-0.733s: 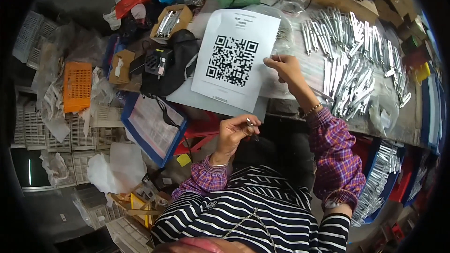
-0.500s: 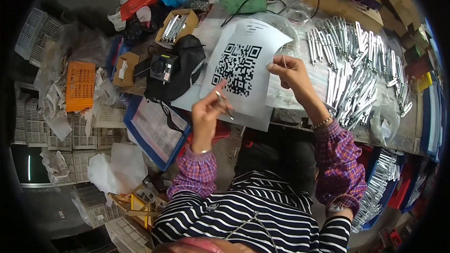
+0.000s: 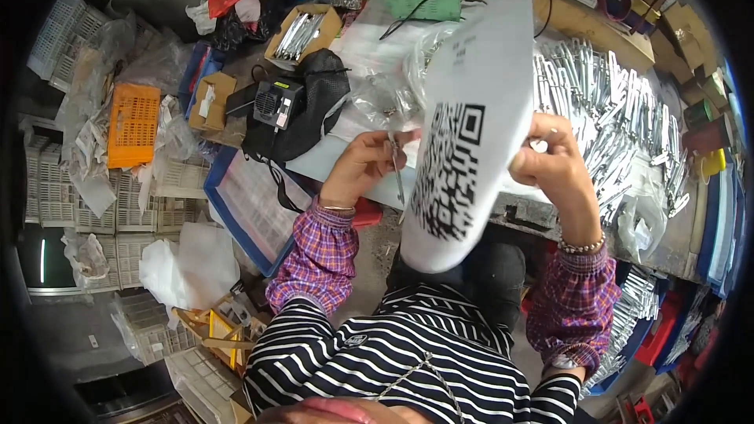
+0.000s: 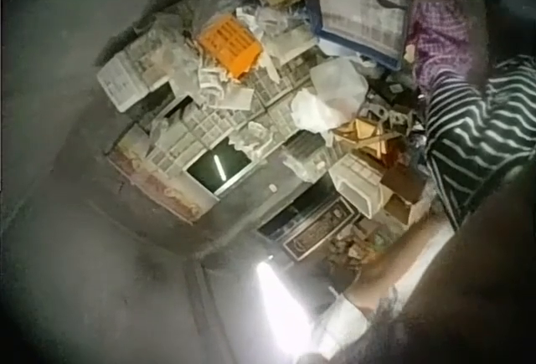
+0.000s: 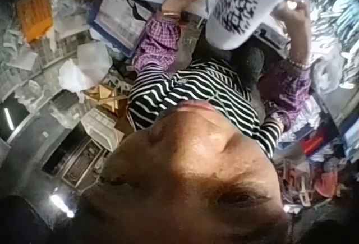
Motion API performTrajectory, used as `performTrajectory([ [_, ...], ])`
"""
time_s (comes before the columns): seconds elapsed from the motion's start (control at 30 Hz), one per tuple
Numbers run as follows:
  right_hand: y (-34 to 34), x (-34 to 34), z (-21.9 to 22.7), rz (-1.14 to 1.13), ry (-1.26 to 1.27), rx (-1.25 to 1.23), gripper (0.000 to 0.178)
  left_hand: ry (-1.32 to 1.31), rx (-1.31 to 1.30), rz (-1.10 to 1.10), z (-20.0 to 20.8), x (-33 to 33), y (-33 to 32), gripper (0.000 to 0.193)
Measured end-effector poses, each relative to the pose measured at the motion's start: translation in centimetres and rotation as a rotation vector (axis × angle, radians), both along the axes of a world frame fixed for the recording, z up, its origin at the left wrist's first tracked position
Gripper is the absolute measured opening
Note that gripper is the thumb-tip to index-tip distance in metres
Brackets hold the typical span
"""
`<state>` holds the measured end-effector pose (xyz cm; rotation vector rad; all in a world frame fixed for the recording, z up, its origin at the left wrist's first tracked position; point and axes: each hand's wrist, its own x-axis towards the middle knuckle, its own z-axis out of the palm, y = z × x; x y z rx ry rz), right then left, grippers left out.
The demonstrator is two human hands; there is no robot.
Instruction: The recorder is assembling small metal parts by inserting metal pins into two-pronged brackets at a factory workstation.
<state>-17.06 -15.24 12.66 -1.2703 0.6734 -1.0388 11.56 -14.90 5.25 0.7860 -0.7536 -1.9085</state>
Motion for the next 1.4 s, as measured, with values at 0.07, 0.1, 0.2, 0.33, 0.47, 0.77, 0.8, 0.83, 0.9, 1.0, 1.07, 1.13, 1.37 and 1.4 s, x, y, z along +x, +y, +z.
performTrajectory([
  [0.07,0.6,-0.7,-0.7,-0.008,-0.107,-0.058,0.02,0.092,0.066,-0.102,-0.6,-0.3,0.3,0.028],
  [0.1,1.4,-1.1,-1.2,-0.145,-0.041,-0.107,0.025,0.112,0.105,-0.144,-1.0,-0.7,0.3,0.026],
  [0.2,2.4,-2.3,-1.0,-0.117,-0.186,0.086,0.031,0.182,0.097,-0.264,-2.5,-1.4,1.1,0.031],
  [0.33,2.8,-4.2,-2.4,-0.187,-0.184,0.004,0.035,0.32,0.102,-0.312,-2.5,-2.2,1.6,0.034],
  [0.47,2.9,-5.3,-0.9,-0.184,-0.006,0.146,0.026,0.07,-0.035,-0.181,0.3,-0.9,1.3,0.028],
  [0.77,3.7,-4.6,-0.8,-0.276,0.272,0.177,0.013,-0.331,-0.404,0.01,7.1,0.9,-0.7,0.016],
  [0.8,3.7,-4.2,-0.8,-0.278,0.271,0.177,0.013,-0.331,-0.405,0.008,7.7,1.1,-1.0,0.016],
  [0.83,3.6,-3.7,-0.7,-0.312,0.266,0.186,0.013,-0.422,-0.434,0.019,8.3,1.4,-1.3,0.017],
  [0.9,3.4,-3.4,-1.3,-0.351,0.273,0.177,0.013,-0.517,-0.471,0.049,9.1,2.0,-2.0,0.018],
  [1.0,3.6,-1.6,-0.6,-0.465,0.275,0.269,0.02,-0.578,-0.488,0.153,10.8,3.0,-3.2,0.015],
  [1.07,3.7,-2.1,-0.8,-0.398,0.306,0.273,0.028,-0.623,-0.531,0.202,11.8,4.6,-4.9,0.015],
  [1.13,3.9,-2.1,-1.2,-0.338,0.329,0.299,0.027,-0.623,-0.513,0.364,13.1,6.1,-7.0,0.013],
  [1.37,5.0,-2.1,-3.0,-0.312,0.341,0.373,0.024,-0.507,-0.575,0.684,16.7,14.2,-15.4,0.015],
  [1.4,5.2,-2.2,-3.4,-0.283,0.335,0.4,0.023,-0.504,-0.576,0.679,16.7,15.4,-16.2,0.015],
])
